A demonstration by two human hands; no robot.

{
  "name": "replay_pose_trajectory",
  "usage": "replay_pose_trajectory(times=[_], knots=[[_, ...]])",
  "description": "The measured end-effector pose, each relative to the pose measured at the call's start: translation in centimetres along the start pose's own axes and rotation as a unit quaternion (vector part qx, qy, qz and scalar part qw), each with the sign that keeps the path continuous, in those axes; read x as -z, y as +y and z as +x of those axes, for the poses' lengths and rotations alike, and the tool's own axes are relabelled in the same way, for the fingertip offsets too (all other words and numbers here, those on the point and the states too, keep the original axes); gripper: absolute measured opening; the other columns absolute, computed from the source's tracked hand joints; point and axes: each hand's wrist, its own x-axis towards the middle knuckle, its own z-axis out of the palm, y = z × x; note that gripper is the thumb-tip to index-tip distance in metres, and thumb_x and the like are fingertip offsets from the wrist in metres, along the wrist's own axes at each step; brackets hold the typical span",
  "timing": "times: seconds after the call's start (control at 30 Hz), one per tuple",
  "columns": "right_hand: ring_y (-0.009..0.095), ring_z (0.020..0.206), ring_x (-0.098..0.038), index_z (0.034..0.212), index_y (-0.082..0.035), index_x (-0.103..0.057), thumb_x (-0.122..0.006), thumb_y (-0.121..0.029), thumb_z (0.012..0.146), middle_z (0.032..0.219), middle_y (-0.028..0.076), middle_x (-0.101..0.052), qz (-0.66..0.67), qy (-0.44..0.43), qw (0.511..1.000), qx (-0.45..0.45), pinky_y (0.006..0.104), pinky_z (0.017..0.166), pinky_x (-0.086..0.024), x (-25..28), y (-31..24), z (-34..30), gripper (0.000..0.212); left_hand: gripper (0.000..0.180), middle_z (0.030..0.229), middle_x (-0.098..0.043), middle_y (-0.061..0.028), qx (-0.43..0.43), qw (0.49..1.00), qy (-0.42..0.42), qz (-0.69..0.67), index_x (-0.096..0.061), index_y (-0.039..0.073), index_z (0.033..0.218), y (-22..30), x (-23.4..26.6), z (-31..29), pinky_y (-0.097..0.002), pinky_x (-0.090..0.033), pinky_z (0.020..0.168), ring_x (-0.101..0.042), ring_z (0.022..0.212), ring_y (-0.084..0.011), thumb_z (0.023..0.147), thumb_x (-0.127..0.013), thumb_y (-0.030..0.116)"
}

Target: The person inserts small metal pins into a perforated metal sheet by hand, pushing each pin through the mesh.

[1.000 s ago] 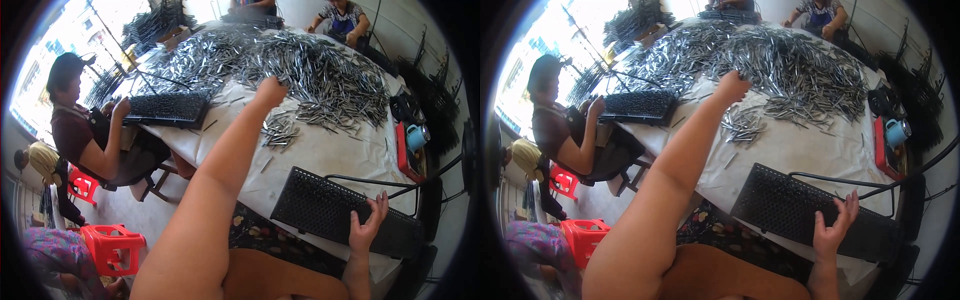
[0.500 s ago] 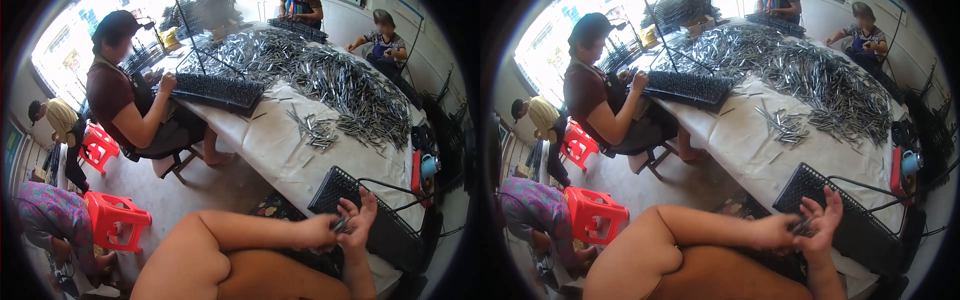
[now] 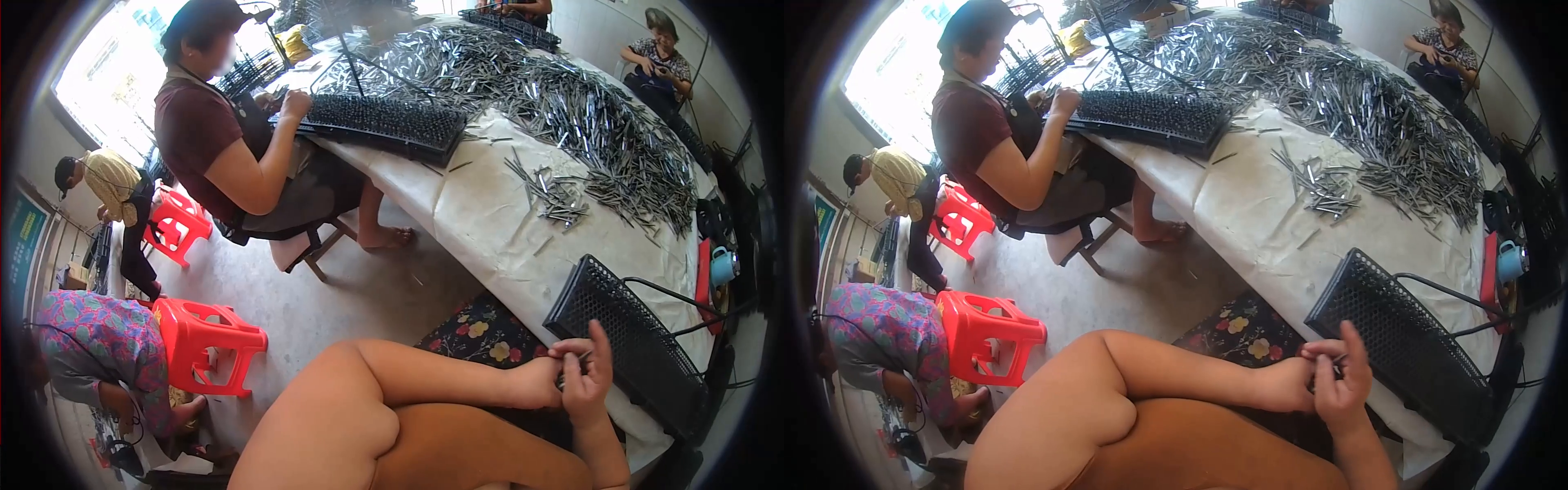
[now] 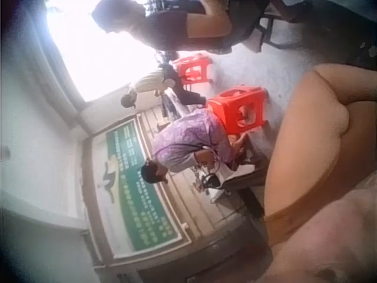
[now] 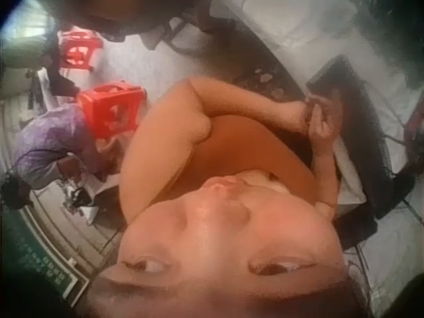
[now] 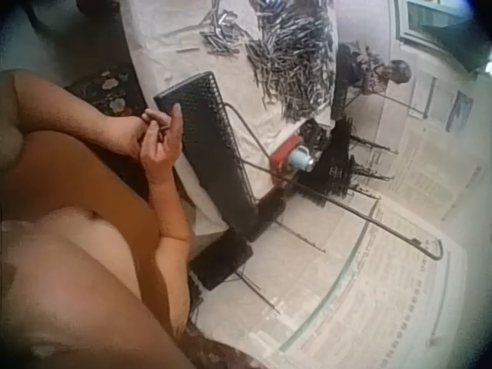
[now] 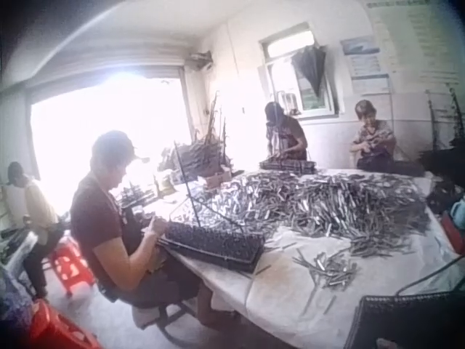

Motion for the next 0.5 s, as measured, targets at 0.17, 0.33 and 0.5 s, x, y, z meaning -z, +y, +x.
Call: replay_pose_trajectory(times=[0.17,0.33,0.5], knots=[[0.026,0.099,-0.068,0.127,0.004,-0.055,-0.06,-0.006,0.091,0.117,0.022,-0.066,0.045,0.019,0.995,-0.084,0.0339,0.089,-0.053,0.1,-1.4,1.1,0.038,0.041,0.11,-0.065,-0.018,0.056,0.994,-0.025,-0.09,-0.062,-0.001,0.115,0.4,0.6,-0.3,-0.0335,-0.053,0.085,-0.065,0.104,-0.0258,0.076,-0.07,0.01],[0.03,0.109,-0.064,0.107,0.004,-0.065,-0.061,-0.017,0.091,0.125,0.024,-0.062,-0.024,-0.097,0.991,-0.085,0.0389,0.095,-0.049,0.0,-0.7,1.5,0.027,0.036,0.114,-0.065,-0.0175,-0.059,0.997,-0.05,-0.008,-0.064,-0.001,0.11,-1.1,2.1,0.3,-0.0326,-0.051,0.089,-0.064,0.108,-0.0259,0.074,-0.065,0.004],[0.036,0.115,-0.061,0.116,0.004,-0.063,-0.065,-0.018,0.087,0.128,0.026,-0.061,-0.096,-0.092,0.991,-0.031,0.0411,0.098,-0.048,-0.2,-2.0,3.5,0.036,0.043,0.109,-0.066,-0.0192,0.158,0.967,-0.108,-0.168,-0.061,-0.004,0.11,1.2,3.4,-0.1,-0.0384,-0.051,0.094,-0.063,0.109,-0.029,0.071,-0.074,0.008]])
